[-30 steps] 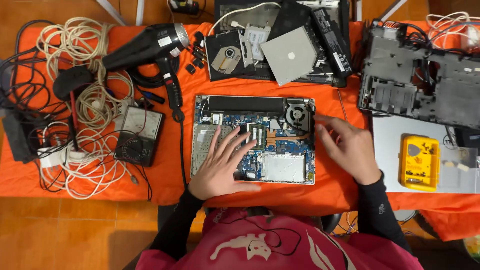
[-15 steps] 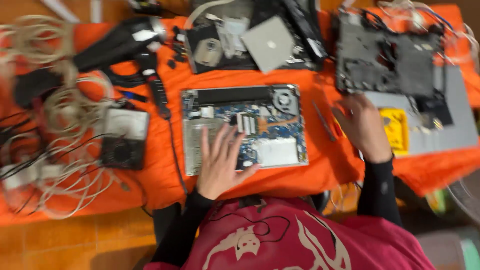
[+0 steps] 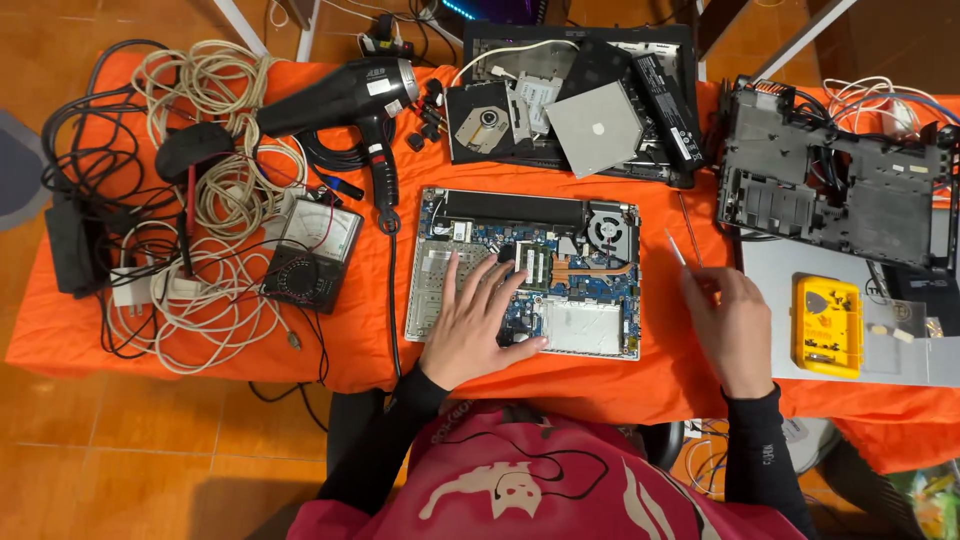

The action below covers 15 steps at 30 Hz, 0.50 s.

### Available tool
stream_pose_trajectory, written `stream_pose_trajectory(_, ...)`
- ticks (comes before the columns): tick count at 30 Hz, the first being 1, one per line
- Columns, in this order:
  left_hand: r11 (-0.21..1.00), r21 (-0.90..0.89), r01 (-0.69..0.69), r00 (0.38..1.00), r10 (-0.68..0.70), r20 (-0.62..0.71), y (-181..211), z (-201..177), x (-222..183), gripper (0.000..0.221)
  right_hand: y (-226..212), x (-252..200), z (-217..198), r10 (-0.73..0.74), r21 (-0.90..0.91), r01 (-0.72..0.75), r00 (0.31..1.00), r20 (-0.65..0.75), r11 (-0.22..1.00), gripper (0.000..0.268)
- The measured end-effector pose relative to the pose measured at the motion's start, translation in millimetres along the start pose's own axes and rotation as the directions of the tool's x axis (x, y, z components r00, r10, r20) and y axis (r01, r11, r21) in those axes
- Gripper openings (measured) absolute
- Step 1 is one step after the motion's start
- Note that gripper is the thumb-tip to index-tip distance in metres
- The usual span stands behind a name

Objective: Repair the internal components of a laptop using tools.

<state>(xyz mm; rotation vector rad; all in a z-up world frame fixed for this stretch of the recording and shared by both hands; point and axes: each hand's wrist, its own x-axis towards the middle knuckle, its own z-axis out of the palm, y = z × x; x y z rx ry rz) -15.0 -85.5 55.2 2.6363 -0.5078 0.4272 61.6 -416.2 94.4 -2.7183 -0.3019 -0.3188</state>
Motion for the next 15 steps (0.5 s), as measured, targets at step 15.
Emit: stream_pose_trajectory(15, 0.993, -0.118, -0.011, 0.99, 0.027, 0.135, -37, -15, 47, 0.07, -65, 50, 47, -0.261, 0.621, 0.212, 0.965, -0.013, 0.755, 0.02)
